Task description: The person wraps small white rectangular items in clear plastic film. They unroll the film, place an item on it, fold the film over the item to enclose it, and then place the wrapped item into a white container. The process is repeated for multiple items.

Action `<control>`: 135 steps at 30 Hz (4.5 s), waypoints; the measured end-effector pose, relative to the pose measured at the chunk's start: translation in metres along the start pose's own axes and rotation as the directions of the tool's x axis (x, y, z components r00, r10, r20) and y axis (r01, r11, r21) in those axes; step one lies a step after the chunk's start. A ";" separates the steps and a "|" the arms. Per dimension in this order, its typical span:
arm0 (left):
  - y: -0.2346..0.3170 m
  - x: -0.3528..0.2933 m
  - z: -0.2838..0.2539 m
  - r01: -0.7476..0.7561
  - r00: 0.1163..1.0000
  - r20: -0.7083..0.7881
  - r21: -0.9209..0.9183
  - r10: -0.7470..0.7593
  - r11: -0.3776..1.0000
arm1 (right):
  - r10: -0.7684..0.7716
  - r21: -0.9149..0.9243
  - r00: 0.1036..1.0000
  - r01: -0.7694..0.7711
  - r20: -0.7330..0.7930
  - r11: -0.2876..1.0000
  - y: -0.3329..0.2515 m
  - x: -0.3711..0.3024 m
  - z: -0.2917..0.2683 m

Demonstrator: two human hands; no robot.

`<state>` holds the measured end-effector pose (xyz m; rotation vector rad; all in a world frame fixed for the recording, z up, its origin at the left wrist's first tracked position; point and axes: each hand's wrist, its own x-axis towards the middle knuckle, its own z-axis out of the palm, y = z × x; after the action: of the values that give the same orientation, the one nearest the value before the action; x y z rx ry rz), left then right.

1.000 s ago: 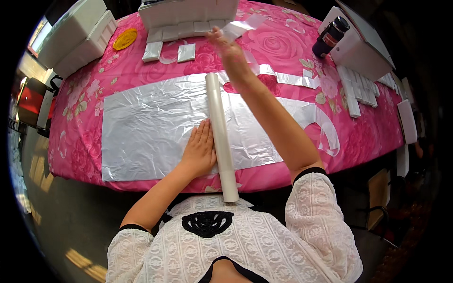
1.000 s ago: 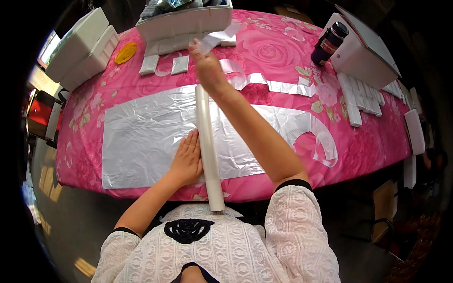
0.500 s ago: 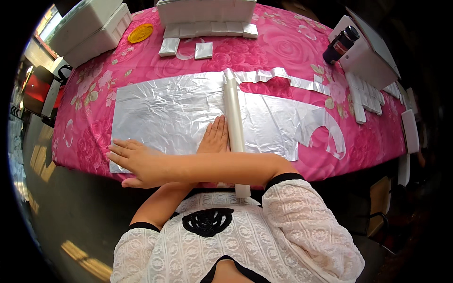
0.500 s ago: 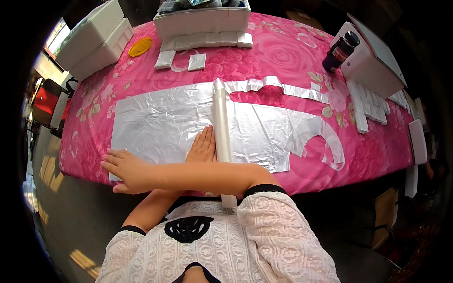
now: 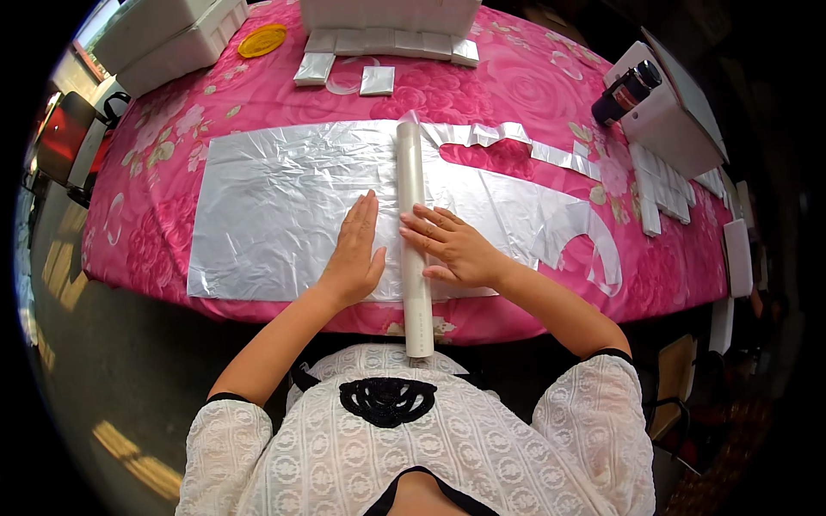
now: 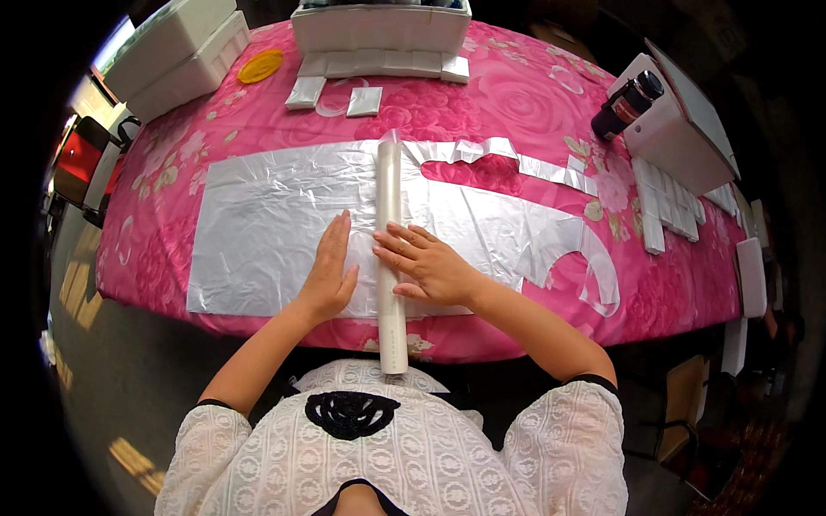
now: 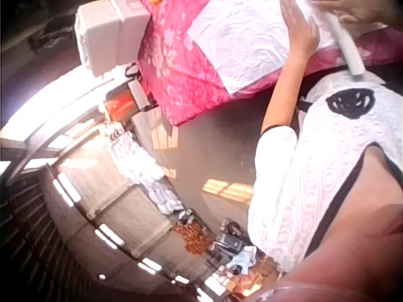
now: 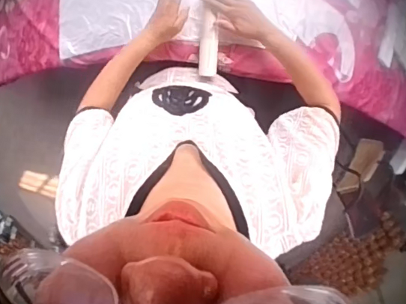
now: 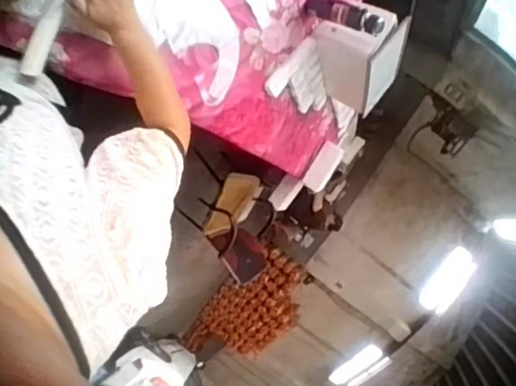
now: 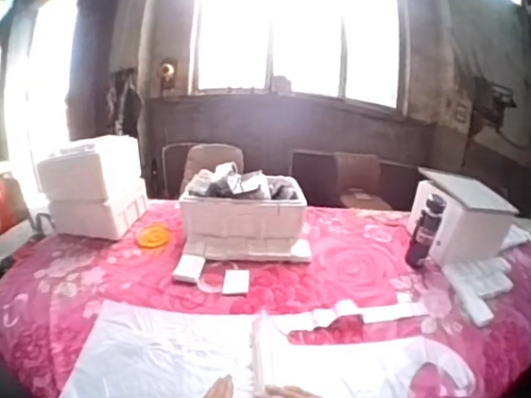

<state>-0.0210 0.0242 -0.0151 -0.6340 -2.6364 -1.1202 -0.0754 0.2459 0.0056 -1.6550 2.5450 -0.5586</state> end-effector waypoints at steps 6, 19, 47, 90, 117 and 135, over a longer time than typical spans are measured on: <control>-0.041 -0.064 -0.090 0.233 0.941 -0.228 -0.100 -0.250 0.967 | -0.350 0.595 0.922 0.190 0.165 0.781 -0.096 0.128 0.030; -0.018 -0.186 -0.137 0.637 0.674 -0.306 -0.222 -0.673 0.738 | -0.378 0.049 0.901 0.396 -0.213 0.917 -0.076 0.261 0.095; 0.032 -0.073 -0.087 0.572 0.746 0.327 -0.761 -0.580 0.306 | 0.616 0.985 0.788 0.109 -0.005 -0.131 -0.087 0.163 -0.028; 0.027 -0.061 -0.039 0.418 0.828 0.226 -0.858 -0.513 0.299 | 0.564 0.789 0.824 -0.377 0.047 0.485 -0.110 0.064 0.009; 0.031 -0.132 -0.073 0.911 0.410 0.575 -0.297 -0.708 0.286 | 0.086 -0.130 0.836 -0.184 -0.541 0.974 0.020 0.062 0.022; 0.020 -0.141 -0.079 0.891 0.449 0.727 -0.407 -0.520 0.199 | 0.580 0.845 0.763 -0.486 0.286 0.222 0.047 0.059 -0.004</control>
<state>0.1154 -0.0640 0.0033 0.5922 -2.7028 -2.8155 -0.1422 0.2106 0.0024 -0.3003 1.9212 -1.5364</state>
